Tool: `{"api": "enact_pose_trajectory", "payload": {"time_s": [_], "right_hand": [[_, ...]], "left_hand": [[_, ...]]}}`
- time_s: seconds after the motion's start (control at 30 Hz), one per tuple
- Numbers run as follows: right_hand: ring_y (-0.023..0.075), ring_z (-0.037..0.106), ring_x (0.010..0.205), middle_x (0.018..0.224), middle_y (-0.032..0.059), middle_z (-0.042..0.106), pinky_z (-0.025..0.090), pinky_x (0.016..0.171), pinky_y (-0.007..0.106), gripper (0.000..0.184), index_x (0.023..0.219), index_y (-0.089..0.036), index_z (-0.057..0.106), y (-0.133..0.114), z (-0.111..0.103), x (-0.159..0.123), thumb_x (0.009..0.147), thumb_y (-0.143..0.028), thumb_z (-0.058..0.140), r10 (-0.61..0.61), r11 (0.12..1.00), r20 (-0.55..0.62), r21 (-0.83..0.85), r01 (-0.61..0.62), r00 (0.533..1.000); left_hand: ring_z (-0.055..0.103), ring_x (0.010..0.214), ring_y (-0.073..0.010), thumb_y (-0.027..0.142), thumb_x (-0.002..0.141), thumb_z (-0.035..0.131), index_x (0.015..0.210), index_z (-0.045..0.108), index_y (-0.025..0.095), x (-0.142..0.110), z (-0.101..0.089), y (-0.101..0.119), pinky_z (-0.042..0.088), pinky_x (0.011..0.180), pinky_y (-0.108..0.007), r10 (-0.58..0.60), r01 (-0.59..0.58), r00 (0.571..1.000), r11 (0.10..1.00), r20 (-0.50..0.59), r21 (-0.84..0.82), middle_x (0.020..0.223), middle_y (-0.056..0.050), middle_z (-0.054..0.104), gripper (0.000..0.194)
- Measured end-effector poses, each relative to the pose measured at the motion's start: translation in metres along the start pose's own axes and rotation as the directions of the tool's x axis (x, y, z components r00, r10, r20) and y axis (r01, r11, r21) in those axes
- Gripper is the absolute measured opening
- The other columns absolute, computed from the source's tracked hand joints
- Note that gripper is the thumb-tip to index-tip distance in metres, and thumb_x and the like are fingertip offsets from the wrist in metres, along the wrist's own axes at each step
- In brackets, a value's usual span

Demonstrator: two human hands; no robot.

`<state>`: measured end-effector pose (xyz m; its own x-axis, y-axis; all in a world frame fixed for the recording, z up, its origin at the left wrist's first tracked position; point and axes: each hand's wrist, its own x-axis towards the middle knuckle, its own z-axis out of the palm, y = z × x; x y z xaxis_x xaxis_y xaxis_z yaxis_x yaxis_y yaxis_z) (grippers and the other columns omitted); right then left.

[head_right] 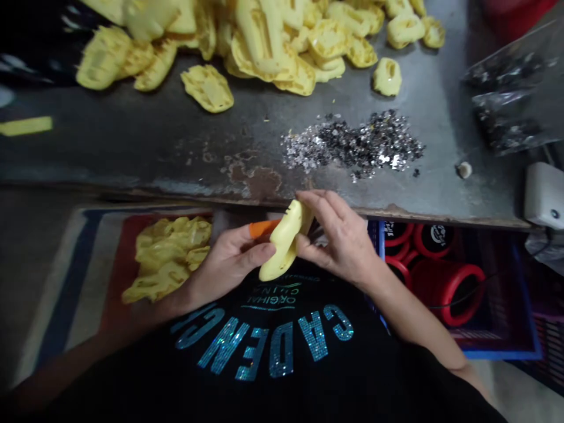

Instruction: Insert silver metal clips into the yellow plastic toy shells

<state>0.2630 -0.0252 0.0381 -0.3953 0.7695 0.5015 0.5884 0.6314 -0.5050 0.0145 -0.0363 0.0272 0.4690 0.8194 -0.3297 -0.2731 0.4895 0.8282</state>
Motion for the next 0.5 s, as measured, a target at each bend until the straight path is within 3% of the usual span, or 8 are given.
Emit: {"api": "enact_pose_trajectory", "payload": {"time_s": [0.13,0.27,0.4,0.5], "right_hand": [[0.0305,0.083,0.123,0.143,0.0143,0.082,0.075,0.097,0.047,0.065,0.169,-0.030,0.056,0.004,0.010,-0.013,0.107,-0.032,0.076,0.041,0.999,-0.120,-0.028,-0.044,0.992],[0.0309,0.084,0.122,0.142,0.0141,0.083,0.076,0.094,0.046,0.068,0.169,-0.030,0.058,0.009,0.012,-0.019,0.104,-0.027,0.079,0.090,0.996,-0.145,0.006,-0.090,0.985],[0.0309,0.084,0.121,0.142,0.0156,0.083,0.075,0.091,0.044,0.068,0.170,-0.027,0.059,0.010,0.013,-0.021,0.105,-0.025,0.077,0.106,0.994,-0.158,0.016,-0.105,0.982],[0.0302,0.083,0.125,0.146,0.0145,0.083,0.074,0.098,0.046,0.068,0.173,-0.029,0.058,0.021,0.002,-0.018,0.109,-0.030,0.079,0.135,0.989,-0.079,0.078,-0.129,0.988]], "left_hand": [[0.079,0.095,-0.0220,0.053,0.093,0.101,0.133,0.096,0.024,-0.001,-0.004,0.005,0.063,0.084,-0.026,-0.008,0.018,0.999,0.976,-0.048,0.216,0.112,-0.007,0.092,0.050],[0.077,0.087,-0.0226,0.055,0.093,0.100,0.128,0.098,0.025,0.007,-0.003,0.004,0.061,0.075,-0.027,0.023,0.003,0.998,0.930,-0.066,0.367,0.106,-0.006,0.092,0.047],[0.079,0.084,-0.0209,0.051,0.088,0.105,0.106,0.101,0.025,0.017,0.003,0.004,0.062,0.076,-0.025,0.054,-0.018,0.994,0.943,-0.099,0.333,0.099,-0.007,0.092,0.032],[0.084,0.086,-0.0223,0.046,0.083,0.108,0.100,0.100,0.023,0.024,0.002,0.003,0.065,0.079,-0.025,-0.051,0.069,0.993,0.984,-0.107,0.164,0.096,-0.009,0.092,0.030]]}}
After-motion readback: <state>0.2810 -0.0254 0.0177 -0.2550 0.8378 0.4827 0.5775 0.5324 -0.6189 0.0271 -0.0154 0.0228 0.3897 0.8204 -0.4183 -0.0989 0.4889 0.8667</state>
